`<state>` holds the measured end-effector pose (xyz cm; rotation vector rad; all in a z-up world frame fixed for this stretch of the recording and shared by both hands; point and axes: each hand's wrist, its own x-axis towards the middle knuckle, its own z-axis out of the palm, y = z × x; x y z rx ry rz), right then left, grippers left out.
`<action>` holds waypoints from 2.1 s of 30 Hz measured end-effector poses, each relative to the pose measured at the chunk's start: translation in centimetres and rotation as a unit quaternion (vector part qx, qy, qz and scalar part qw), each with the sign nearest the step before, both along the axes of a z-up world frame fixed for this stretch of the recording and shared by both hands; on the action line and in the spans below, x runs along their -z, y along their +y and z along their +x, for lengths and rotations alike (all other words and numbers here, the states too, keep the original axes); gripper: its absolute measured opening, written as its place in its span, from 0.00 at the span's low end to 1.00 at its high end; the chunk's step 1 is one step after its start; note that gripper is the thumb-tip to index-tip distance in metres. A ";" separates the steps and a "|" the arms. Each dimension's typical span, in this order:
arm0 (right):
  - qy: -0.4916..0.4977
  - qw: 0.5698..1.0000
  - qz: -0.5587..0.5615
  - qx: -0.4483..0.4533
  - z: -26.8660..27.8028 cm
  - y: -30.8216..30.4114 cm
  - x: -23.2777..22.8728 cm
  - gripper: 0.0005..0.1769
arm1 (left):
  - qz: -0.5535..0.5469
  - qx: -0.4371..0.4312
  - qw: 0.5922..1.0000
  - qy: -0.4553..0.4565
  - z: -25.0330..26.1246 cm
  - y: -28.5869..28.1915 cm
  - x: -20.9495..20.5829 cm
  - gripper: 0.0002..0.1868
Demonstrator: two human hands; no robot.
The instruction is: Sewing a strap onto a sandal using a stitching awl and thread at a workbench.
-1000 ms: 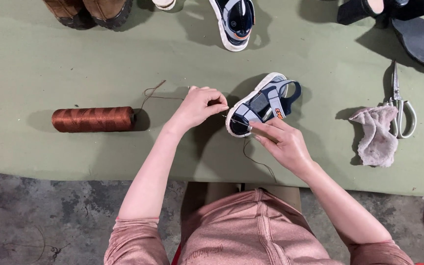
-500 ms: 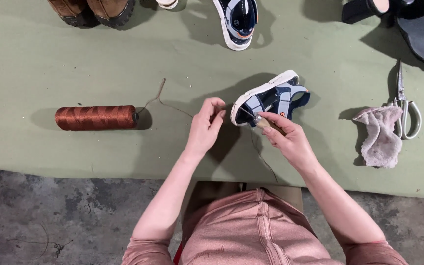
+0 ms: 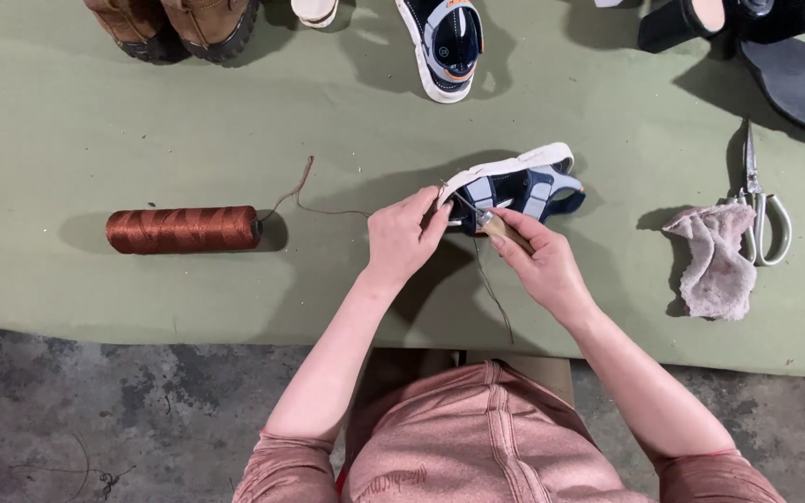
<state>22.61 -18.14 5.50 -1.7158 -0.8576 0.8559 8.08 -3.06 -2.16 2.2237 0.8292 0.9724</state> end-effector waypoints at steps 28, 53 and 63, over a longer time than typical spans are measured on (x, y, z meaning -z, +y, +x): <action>-0.431 0.885 0.152 -0.087 7.8 -3.8 10.9 0.26 | -0.086 0.106 0.989 -0.049 2.0 1.0 0.6 0.08; -0.318 0.930 0.170 -0.065 5.7 -3.3 11.1 0.24 | -0.010 -0.014 0.996 -0.093 2.2 0.7 -0.3 0.22; -0.361 0.919 0.144 -0.070 5.7 -2.9 7.9 0.23 | -0.021 0.081 0.994 -0.076 3.5 0.8 1.9 0.09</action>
